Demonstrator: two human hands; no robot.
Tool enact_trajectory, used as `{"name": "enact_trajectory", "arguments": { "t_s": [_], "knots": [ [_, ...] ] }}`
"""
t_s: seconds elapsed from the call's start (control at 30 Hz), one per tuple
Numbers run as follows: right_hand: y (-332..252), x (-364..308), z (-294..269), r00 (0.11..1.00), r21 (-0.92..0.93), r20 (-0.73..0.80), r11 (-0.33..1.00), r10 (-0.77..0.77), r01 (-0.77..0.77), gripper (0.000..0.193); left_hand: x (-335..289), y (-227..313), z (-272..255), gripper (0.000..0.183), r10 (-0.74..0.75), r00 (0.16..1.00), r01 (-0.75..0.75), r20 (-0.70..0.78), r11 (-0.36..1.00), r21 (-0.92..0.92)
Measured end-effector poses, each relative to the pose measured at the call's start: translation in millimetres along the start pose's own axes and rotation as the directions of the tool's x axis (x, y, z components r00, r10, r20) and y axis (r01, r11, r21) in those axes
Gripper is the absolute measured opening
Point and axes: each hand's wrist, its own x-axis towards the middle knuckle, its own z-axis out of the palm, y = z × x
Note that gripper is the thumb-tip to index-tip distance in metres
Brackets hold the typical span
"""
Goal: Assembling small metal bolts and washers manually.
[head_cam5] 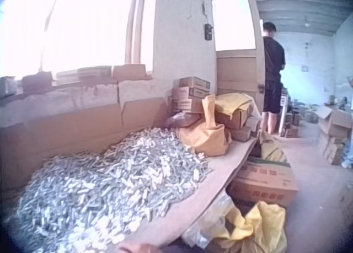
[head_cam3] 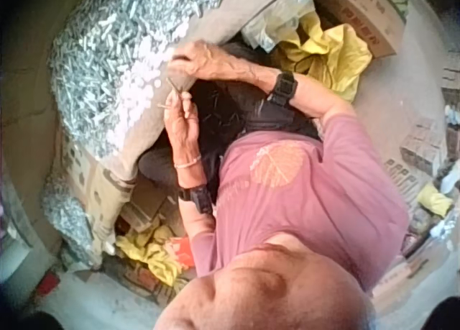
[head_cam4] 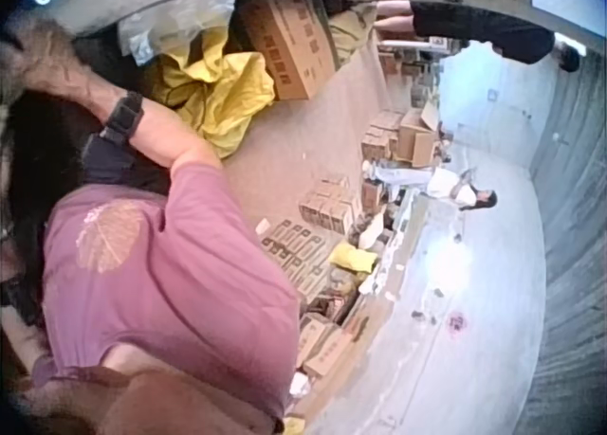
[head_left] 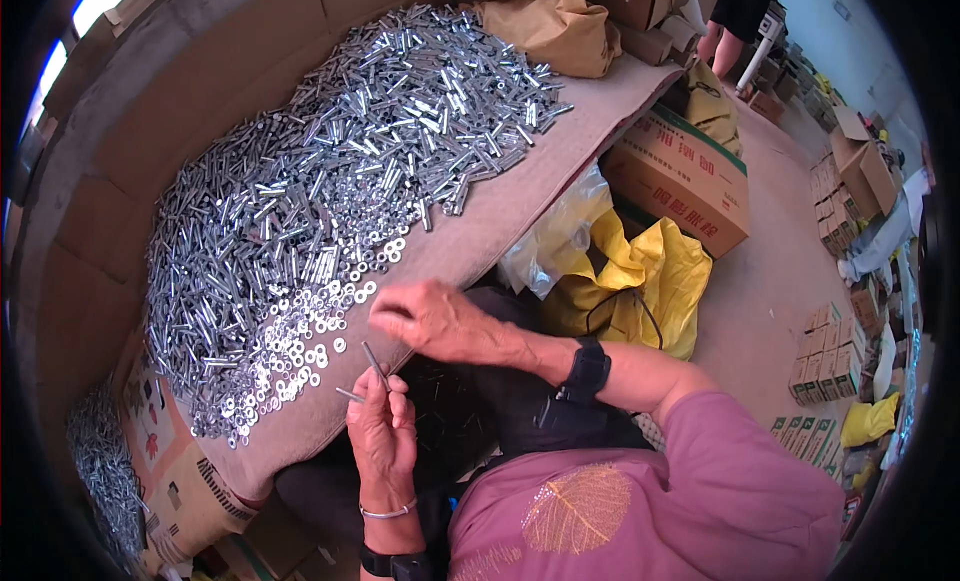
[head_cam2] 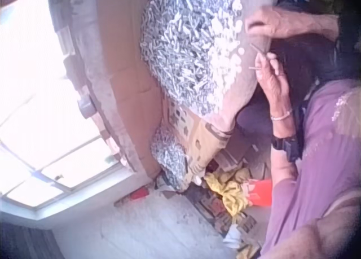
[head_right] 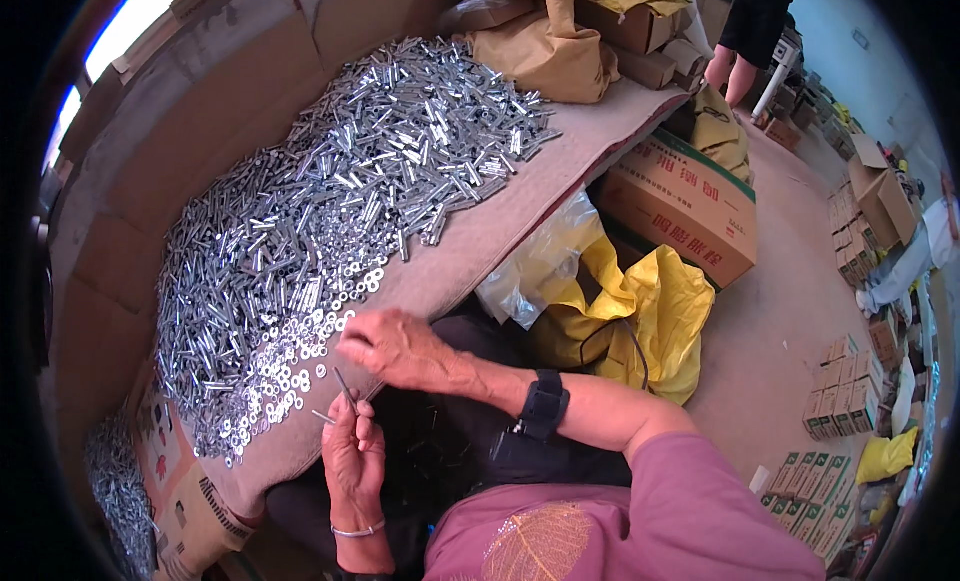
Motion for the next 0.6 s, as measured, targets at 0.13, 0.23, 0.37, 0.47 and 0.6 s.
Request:
{"name": "enact_trajectory", "arguments": {
  "t_s": [0.13,0.23,0.37,0.47,0.6],
  "knots": [
    [31,27,-39,0.958,-0.373,-0.240,0.896,0.159,-0.243,0.034,0,-1,-2,0.020,0.012,0.997,-0.006,-0.070,0.997,0.082],
    [55,42,-54,0.959,-0.522,-0.261,0.818,0.114,-0.239,0.033,-1,-8,-6,0.019,0.018,0.993,-0.003,-0.119,0.992,0.124],
    [75,52,-49,0.969,-0.677,-0.247,0.713,0.016,-0.185,0.032,-1,-13,-8,0.019,0.010,0.989,0.006,-0.145,0.994,0.111],
    [70,53,-44,0.970,-0.660,-0.242,0.729,0.021,-0.181,0.029,-1,-14,-4,0.019,0.037,0.982,-0.013,-0.184,0.991,0.133],
    [43,38,-39,0.951,-0.135,-0.089,0.942,0.297,-0.307,0.023,-5,-13,2,0.020,0.055,0.985,-0.031,-0.163,0.989,0.147]
  ]
}}
